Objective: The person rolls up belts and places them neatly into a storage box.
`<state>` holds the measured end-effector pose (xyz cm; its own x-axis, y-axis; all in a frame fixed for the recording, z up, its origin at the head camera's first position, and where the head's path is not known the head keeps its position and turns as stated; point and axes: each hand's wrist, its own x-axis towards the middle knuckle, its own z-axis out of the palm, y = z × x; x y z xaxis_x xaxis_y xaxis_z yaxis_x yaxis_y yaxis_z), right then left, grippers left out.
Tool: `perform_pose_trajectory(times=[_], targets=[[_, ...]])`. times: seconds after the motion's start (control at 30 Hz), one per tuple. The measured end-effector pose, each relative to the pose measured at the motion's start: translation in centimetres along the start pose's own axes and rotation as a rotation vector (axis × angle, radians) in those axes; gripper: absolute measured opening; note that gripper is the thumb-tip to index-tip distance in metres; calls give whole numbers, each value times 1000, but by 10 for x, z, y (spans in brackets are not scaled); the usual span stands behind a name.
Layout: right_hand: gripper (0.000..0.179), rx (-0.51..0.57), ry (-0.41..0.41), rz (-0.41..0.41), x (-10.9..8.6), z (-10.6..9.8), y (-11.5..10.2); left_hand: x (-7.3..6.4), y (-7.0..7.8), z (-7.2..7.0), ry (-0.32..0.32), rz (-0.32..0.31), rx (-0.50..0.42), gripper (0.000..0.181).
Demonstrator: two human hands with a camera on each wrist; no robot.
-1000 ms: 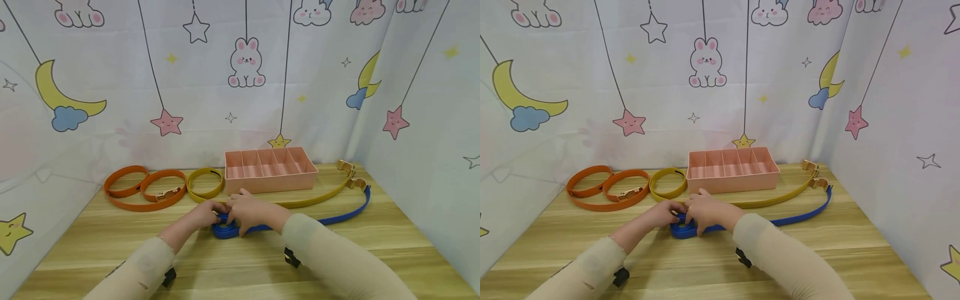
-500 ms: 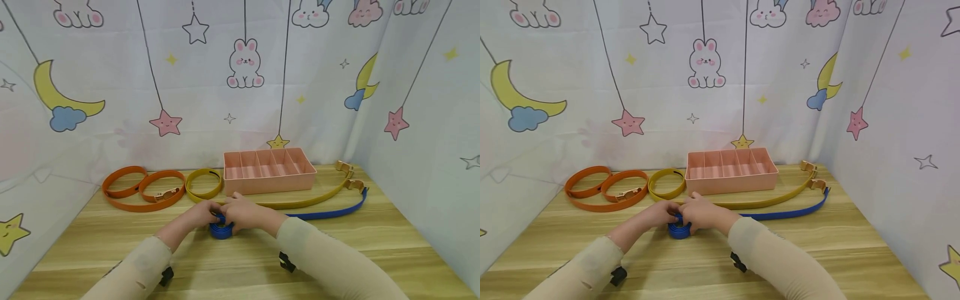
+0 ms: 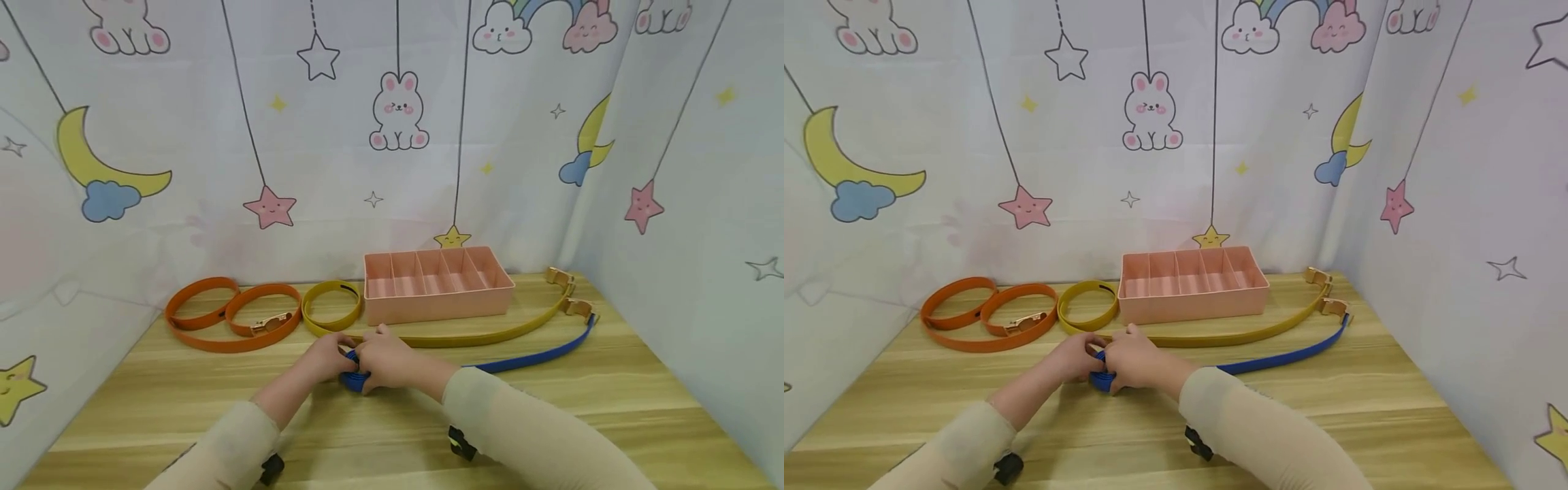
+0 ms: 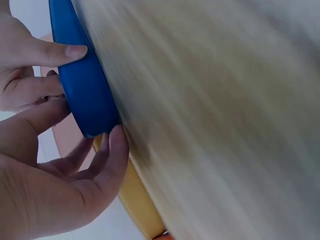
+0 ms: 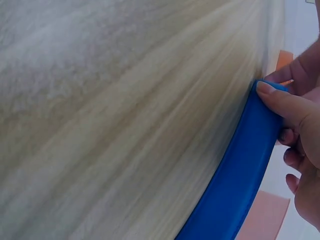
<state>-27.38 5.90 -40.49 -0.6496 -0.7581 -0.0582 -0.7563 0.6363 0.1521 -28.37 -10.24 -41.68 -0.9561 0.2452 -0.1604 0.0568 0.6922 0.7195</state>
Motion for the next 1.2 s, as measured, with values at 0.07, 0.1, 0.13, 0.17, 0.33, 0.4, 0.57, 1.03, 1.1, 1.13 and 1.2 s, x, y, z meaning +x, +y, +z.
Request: perform_pose_trajectory(times=[0.07,0.1,0.13,0.17,0.33,0.4,0.57,1.03,1.1,1.13,1.2], targets=[[19,14,-9,20,0,0,-2,-2,3,0,10,6,48,36],[20,17,-10,23,1,1,-2,-2,3,0,13,10,68,34],[20,17,-8,22,1,1,-2,-2,5,0,16,10,77,31],[21,15,-4,18,1,1,-2,-2,5,-1,16,18,86,28],[23,-16,37,-29,-3,4,-1,-1,7,1,-7,67,76,26],[24,-43,63,-64,-6,4,0,0,6,1,-35,82,44,25],[34,-112,113,-165,-15,5,4,1,2,-3,-123,132,14,21],[40,-167,82,-230,-20,3,21,6,-2,-12,-242,199,83,26],[37,-174,88,-240,-18,4,19,4,-2,-10,-217,153,46,26],[37,-179,90,-241,-17,4,18,4,-3,-10,-198,126,27,25],[36,-199,88,-236,-15,3,14,3,-4,-8,-156,79,-14,25]])
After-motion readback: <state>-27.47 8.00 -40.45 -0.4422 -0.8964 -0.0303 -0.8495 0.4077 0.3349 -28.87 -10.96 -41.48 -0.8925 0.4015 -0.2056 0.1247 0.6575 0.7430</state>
